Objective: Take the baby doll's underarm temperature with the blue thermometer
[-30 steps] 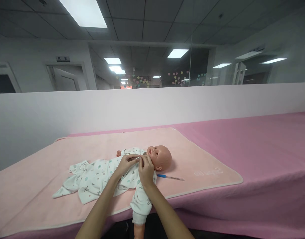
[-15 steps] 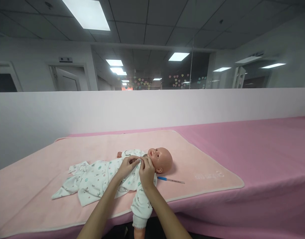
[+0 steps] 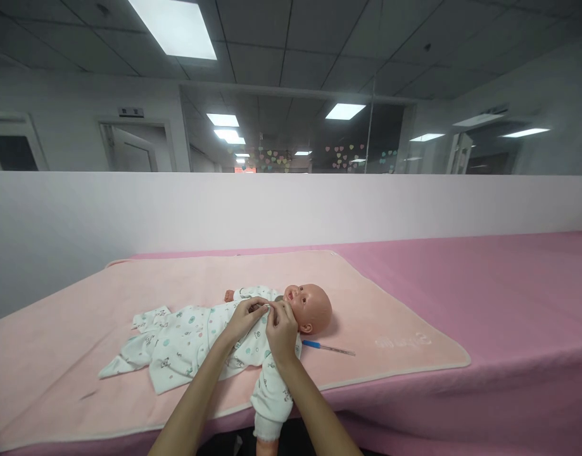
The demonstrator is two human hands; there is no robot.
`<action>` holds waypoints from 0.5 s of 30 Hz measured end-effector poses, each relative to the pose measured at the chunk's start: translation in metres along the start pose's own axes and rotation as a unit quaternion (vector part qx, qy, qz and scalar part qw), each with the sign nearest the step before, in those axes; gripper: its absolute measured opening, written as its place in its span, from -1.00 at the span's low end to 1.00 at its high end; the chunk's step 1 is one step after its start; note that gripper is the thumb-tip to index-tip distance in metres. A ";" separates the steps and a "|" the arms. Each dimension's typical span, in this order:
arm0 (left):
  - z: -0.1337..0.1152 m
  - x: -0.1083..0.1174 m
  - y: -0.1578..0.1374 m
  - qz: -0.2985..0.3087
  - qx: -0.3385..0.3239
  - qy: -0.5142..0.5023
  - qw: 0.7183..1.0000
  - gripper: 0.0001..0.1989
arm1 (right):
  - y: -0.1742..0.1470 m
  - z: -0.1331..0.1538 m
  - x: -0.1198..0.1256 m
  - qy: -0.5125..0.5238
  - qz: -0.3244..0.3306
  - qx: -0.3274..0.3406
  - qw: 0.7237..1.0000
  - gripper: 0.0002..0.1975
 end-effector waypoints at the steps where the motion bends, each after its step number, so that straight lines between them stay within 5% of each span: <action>1: 0.000 0.000 0.000 0.001 0.000 -0.009 1.000 -0.73 | 0.000 0.000 0.000 -0.003 0.000 0.003 1.000 -0.76; 15: 0.009 0.001 0.001 -0.015 0.015 -0.050 0.999 -0.72 | -0.001 -0.003 -0.004 -0.045 0.005 0.000 0.999 -0.82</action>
Point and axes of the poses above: each hand's wrist, its own y-axis towards the middle knuckle, its own x-axis out of the back of the hand, z = x × y, the point moved 8 cm from there along y, towards the middle knuckle, and after that the axes turned 3 degrees about y, right-handed, at the moved point
